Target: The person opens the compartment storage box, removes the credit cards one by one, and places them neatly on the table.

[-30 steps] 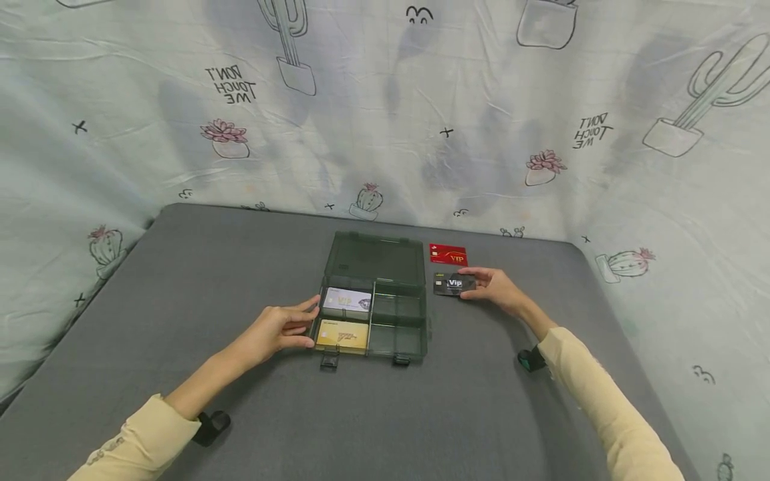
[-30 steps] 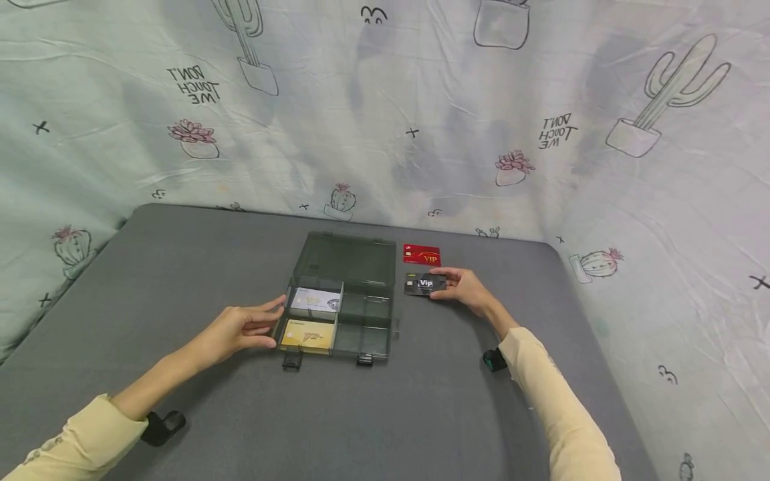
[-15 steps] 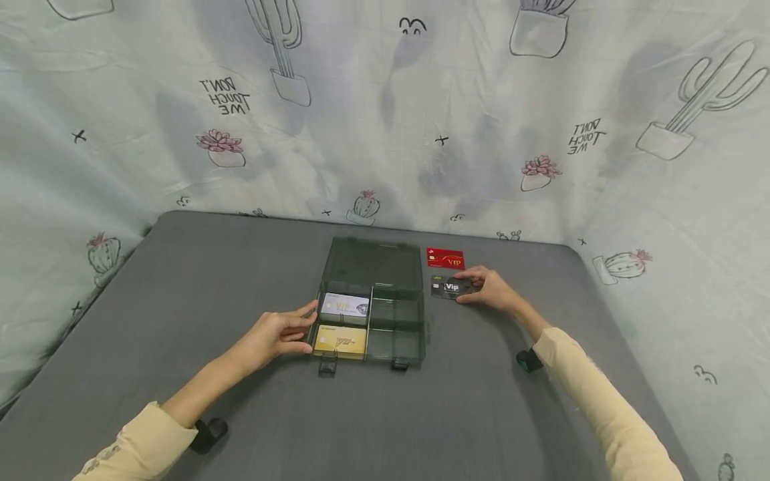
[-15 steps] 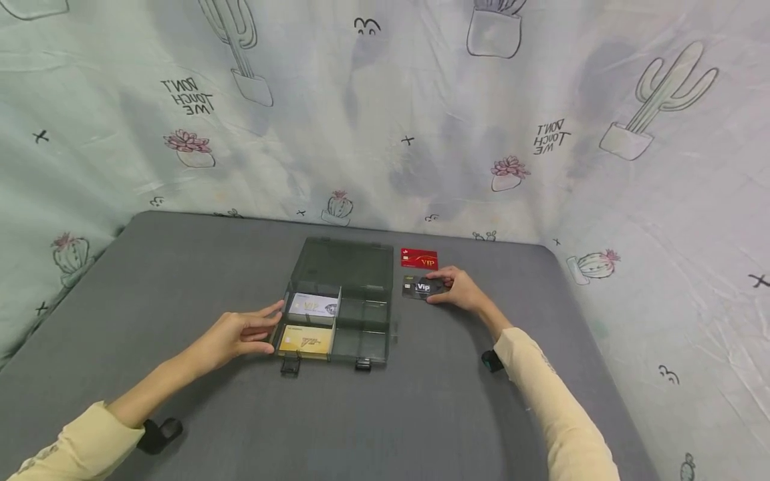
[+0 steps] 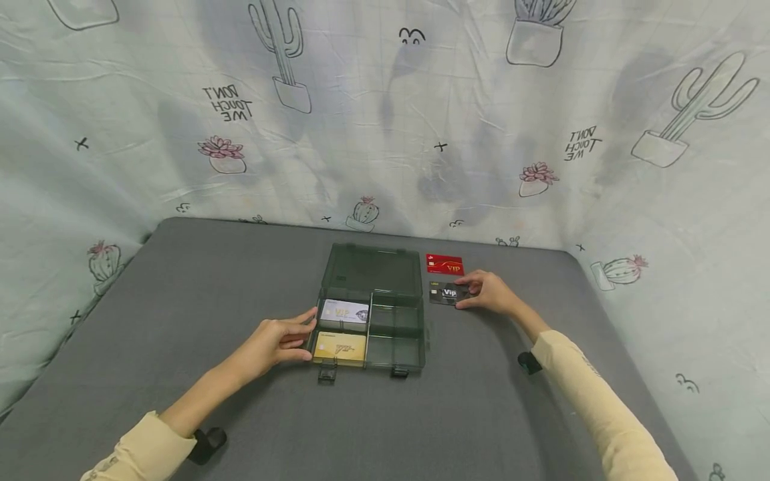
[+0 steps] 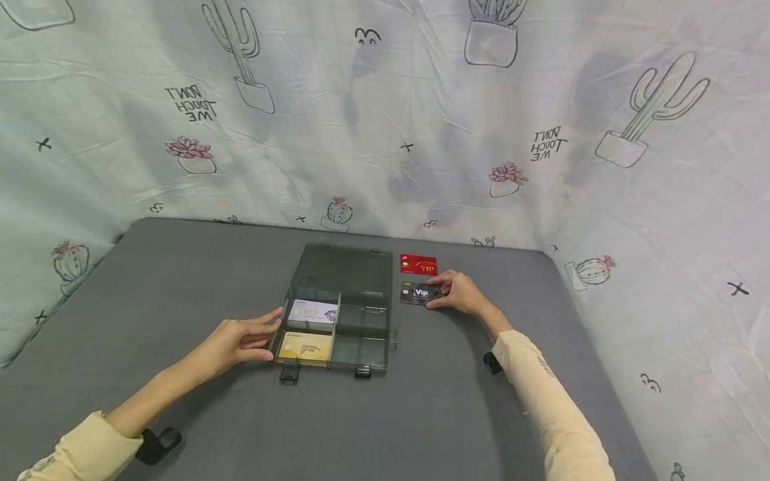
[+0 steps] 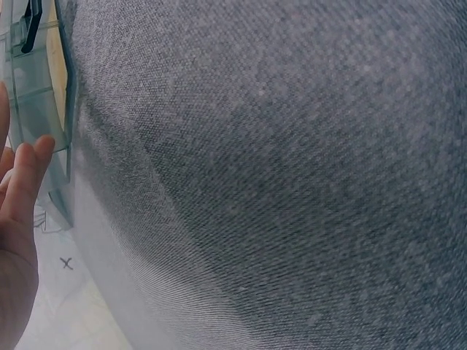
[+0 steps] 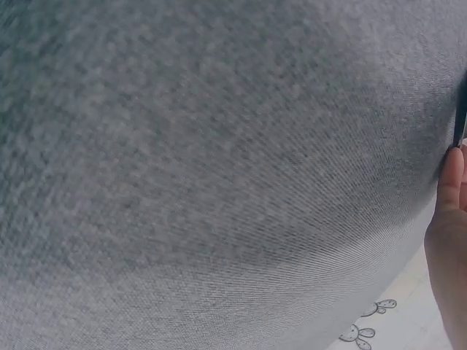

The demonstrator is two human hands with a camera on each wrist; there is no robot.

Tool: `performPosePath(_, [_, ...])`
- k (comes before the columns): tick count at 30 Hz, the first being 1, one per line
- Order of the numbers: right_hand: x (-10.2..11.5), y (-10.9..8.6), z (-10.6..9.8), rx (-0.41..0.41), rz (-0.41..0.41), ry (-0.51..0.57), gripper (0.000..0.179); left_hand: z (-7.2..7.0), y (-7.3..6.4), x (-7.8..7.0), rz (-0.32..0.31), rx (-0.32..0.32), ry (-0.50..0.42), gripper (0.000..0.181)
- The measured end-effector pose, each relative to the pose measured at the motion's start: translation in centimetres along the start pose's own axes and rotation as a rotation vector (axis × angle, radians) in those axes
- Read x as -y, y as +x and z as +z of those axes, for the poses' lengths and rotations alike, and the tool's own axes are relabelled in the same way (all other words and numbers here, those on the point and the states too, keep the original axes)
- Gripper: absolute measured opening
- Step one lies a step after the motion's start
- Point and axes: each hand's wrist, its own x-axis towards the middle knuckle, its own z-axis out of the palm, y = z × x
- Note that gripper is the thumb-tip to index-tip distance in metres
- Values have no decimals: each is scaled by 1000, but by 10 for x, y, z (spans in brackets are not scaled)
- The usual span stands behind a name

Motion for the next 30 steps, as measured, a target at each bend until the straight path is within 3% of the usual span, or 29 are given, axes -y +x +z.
performPosePath(19, [-2,2,0,-7,1,12,51,-2,-1,-1,-8,-3,18,59])
performPosePath(30, [-9,0,-4,30,15,87,51,-2,-1,0,-4,1,5,59])
